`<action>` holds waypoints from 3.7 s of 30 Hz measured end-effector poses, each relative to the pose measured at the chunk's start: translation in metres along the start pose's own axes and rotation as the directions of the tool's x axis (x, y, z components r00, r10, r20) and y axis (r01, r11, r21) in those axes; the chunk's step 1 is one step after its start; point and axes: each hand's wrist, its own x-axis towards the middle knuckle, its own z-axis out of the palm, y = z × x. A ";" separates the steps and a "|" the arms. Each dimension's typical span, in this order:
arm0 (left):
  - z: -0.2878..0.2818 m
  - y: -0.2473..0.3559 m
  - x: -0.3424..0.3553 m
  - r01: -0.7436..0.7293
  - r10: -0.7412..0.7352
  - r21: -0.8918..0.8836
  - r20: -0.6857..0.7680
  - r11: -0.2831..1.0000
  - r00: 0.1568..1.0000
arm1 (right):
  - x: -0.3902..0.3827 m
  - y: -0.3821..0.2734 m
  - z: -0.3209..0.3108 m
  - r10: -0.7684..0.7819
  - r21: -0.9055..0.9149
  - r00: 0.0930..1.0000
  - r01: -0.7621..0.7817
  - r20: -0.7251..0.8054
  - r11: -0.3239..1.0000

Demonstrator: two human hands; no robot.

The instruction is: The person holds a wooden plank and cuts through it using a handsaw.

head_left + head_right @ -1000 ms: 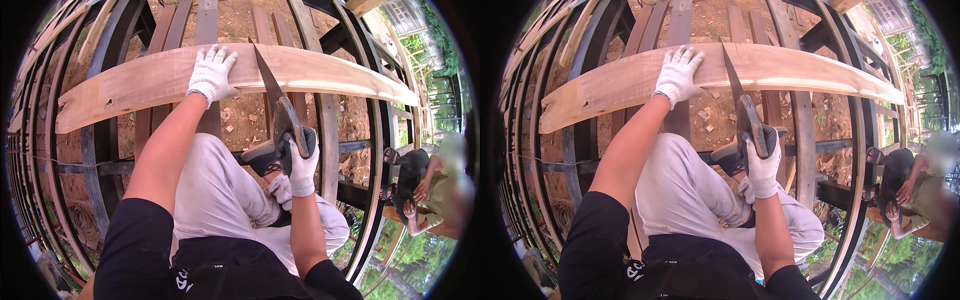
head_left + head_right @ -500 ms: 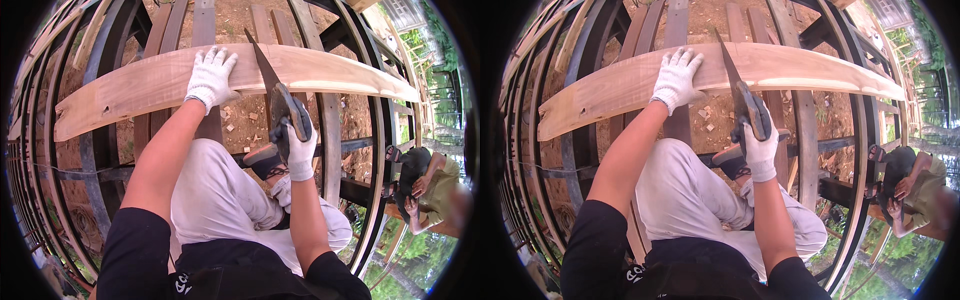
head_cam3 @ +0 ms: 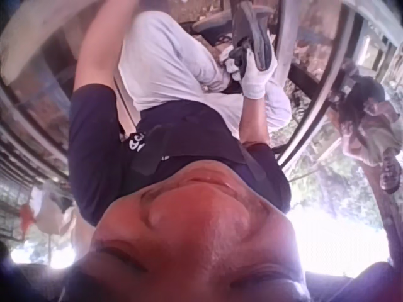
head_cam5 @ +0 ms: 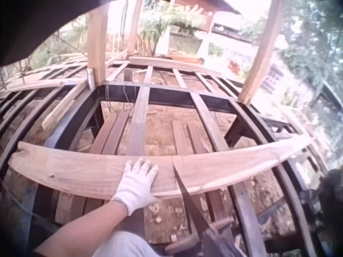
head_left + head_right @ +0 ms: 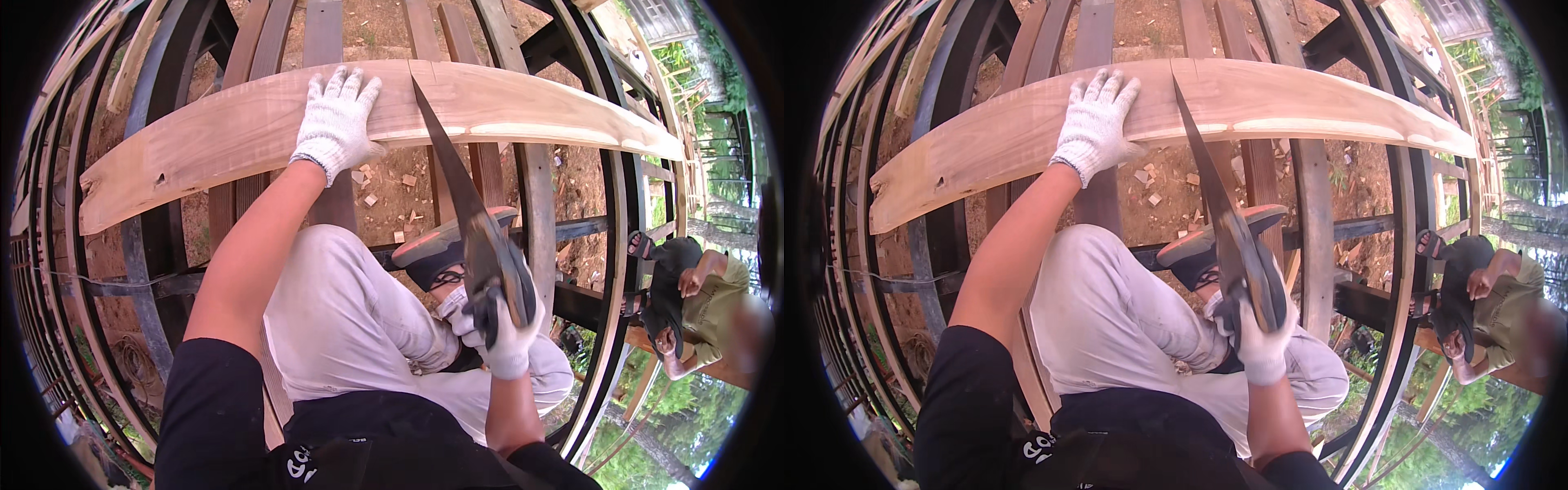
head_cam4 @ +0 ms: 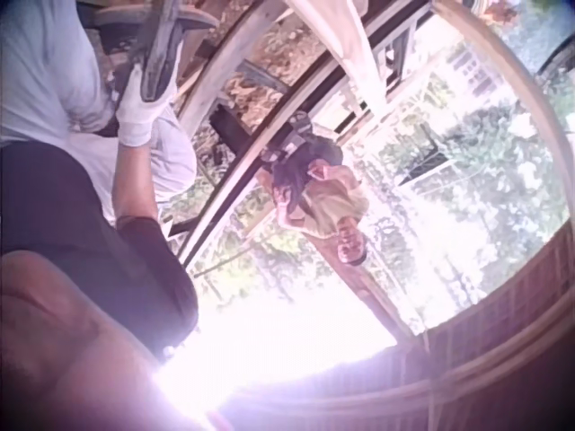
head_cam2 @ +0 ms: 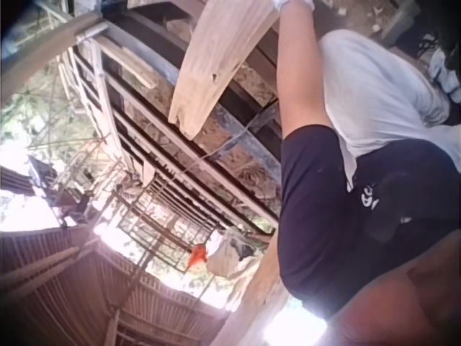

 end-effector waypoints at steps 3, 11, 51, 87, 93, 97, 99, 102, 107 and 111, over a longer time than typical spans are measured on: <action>0.001 0.001 0.000 -0.002 0.002 0.004 -0.007 1.000 1.000 | 0.101 0.025 0.061 -0.006 -0.049 1.000 0.006 0.002 0.999; 0.010 -0.001 0.002 -0.003 0.003 -0.003 0.013 1.000 1.000 | 0.116 0.035 0.061 -0.005 -0.117 0.999 0.001 -0.033 0.993; 0.012 -0.004 -0.001 -0.032 0.031 -0.013 -0.022 0.999 0.999 | -0.023 -0.025 -0.003 0.221 0.069 0.975 -0.221 0.003 0.973; 0.016 -0.008 0.001 -0.084 0.083 0.000 -0.074 0.996 0.994 | -0.019 -0.018 -0.003 0.178 0.182 0.981 -0.188 0.072 0.965; 0.022 0.005 0.010 -0.112 0.110 -0.027 -0.065 0.993 0.992 | 0.195 0.041 0.096 0.039 0.115 0.999 -0.039 0.005 0.993; 0.029 -0.010 -0.001 -0.115 0.112 -0.057 -0.053 0.992 0.992 | 0.165 0.018 0.102 0.186 0.114 0.981 -0.190 0.045 0.975; 0.027 -0.014 0.000 -0.122 0.119 -0.062 -0.050 0.991 0.992 | 0.104 0.038 0.063 0.093 0.004 0.996 -0.093 0.003 0.996; 0.020 -0.012 -0.001 -0.133 0.130 -0.079 -0.053 0.988 0.990 | 0.007 0.035 0.006 0.022 -0.048 1.000 -0.022 -0.001 0.999; 0.009 -0.003 -0.001 -0.131 0.128 -0.064 -0.042 0.989 0.991 | 0.041 0.035 0.027 -0.044 -0.122 0.997 0.051 0.060 0.991; 0.020 0.005 0.009 -0.153 0.149 -0.095 -0.049 0.984 0.988 | 0.184 0.055 0.099 0.000 0.050 0.999 0.002 -0.039 0.999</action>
